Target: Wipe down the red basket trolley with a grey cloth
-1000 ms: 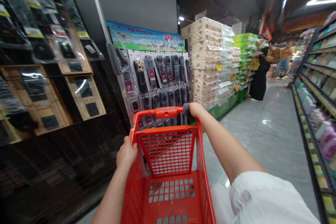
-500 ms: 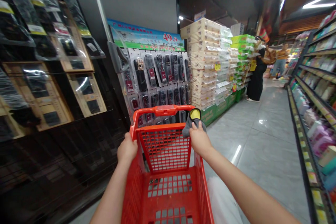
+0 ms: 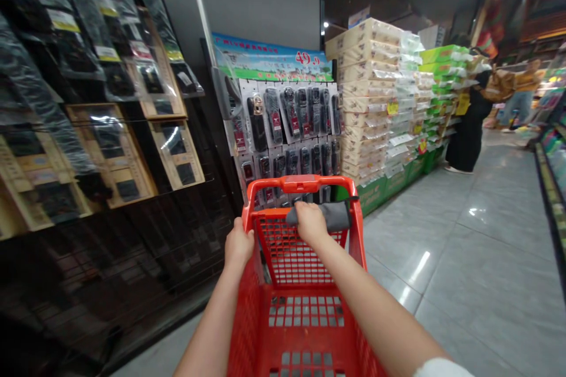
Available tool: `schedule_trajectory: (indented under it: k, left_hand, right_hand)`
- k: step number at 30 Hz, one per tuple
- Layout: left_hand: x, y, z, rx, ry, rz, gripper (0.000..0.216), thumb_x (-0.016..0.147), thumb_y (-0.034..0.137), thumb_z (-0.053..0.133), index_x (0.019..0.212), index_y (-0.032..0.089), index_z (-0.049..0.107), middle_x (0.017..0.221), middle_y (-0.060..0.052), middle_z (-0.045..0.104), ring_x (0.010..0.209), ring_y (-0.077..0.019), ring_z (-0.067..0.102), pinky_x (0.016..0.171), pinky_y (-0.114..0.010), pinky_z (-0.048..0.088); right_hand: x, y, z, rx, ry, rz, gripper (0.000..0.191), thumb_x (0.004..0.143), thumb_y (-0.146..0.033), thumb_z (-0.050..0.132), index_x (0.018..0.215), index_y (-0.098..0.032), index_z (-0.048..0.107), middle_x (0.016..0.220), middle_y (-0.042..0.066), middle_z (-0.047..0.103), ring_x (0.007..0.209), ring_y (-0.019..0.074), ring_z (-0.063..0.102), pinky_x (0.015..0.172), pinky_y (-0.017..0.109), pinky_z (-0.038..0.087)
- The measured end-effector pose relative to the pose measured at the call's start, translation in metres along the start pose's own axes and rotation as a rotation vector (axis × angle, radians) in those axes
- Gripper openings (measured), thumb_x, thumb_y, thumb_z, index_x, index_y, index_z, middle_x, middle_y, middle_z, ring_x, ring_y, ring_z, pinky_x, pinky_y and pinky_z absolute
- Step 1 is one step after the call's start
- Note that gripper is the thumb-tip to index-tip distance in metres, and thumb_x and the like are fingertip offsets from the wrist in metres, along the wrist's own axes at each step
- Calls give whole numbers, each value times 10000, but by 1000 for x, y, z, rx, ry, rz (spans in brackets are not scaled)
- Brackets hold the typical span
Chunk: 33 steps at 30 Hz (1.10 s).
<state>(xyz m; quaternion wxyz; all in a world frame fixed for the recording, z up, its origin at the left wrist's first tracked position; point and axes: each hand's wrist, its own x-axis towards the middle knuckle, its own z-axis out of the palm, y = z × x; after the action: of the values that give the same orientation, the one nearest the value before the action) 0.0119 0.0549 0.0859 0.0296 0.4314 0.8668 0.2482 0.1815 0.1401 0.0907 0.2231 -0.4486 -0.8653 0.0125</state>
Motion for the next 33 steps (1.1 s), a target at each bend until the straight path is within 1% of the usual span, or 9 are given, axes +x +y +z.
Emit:
schedule_trajectory:
  k: [4, 7, 12, 16, 20, 23, 26, 30, 33]
  left_hand:
    - [1, 3, 3, -15, -8, -1, 213, 874, 153, 442, 1085, 169, 466, 954, -146, 721, 917, -276, 701, 676, -292, 460]
    - [0, 5, 3, -13, -25, -26, 232, 883, 142, 410, 1110, 162, 453, 958, -160, 719, 903, -279, 704, 667, -297, 466]
    - [-3, 3, 1, -28, -26, -31, 235, 888, 194, 455, 1120, 158, 441, 1029, -166, 707, 954, -283, 695, 703, -301, 478]
    - [-3, 4, 1, -23, -31, -30, 241, 889, 193, 468, 1126, 160, 442, 1010, -164, 708, 942, -275, 695, 718, -305, 480]
    - [-2, 7, 4, -40, -32, -21, 263, 871, 168, 471, 1132, 151, 444, 998, -171, 710, 936, -279, 695, 715, -310, 481]
    - [-2, 8, 5, -48, -37, -18, 275, 859, 153, 459, 1134, 153, 446, 983, -167, 715, 914, -287, 700, 697, -316, 483]
    - [-4, 8, 4, -59, -37, -23, 292, 852, 127, 430, 1143, 151, 443, 989, -169, 715, 913, -299, 700, 682, -322, 480]
    - [-7, 7, -1, -93, -31, -35, 327, 833, 110, 450, 1160, 129, 443, 1022, -189, 704, 944, -304, 693, 703, -321, 478]
    - [-8, 6, -3, -134, -25, -33, 373, 827, 100, 458, 1199, 112, 442, 1062, -200, 693, 986, -292, 683, 736, -311, 478]
  right_hand:
    - [24, -59, 18, 28, -24, -163, 433, 811, -44, 459, 1217, -120, 590, 1294, 161, 601, 1207, 236, 540, 1012, 346, 381]
    - [30, -71, 23, 11, -70, -267, 517, 828, -95, 471, 1339, -147, 525, 1465, 139, 458, 1310, 260, 458, 1087, 410, 320]
    - [-1, -12, 8, -37, -95, -85, 671, 778, -160, 561, 1388, -421, 459, 1567, -28, 308, 1418, 356, 275, 1115, 594, 169]
    - [-22, 20, 0, -127, 24, 168, 617, 802, -132, 546, 1392, -302, 482, 1500, 102, 402, 1371, 338, 339, 1102, 526, 215]
    - [-6, -18, 10, -91, 55, 115, 459, 891, -112, 412, 1326, -182, 543, 1252, 171, 586, 1169, 253, 521, 1015, 383, 345]
    - [15, -62, 19, -56, 34, 21, 385, 926, -147, 372, 1242, -182, 589, 1132, 153, 633, 1078, 241, 562, 976, 379, 378]
    - [24, -76, 21, -19, -7, -75, 384, 907, -160, 412, 1254, -186, 576, 1184, 147, 625, 1144, 248, 550, 1033, 428, 342]
    - [5, -32, 12, -25, -38, -53, 537, 861, -158, 478, 1373, -320, 476, 1436, 83, 488, 1369, 352, 354, 1084, 674, 142]
    - [-19, 17, -2, -87, -10, 116, 554, 857, -134, 471, 1372, -336, 486, 1460, 77, 466, 1395, 419, 283, 1054, 721, 143]
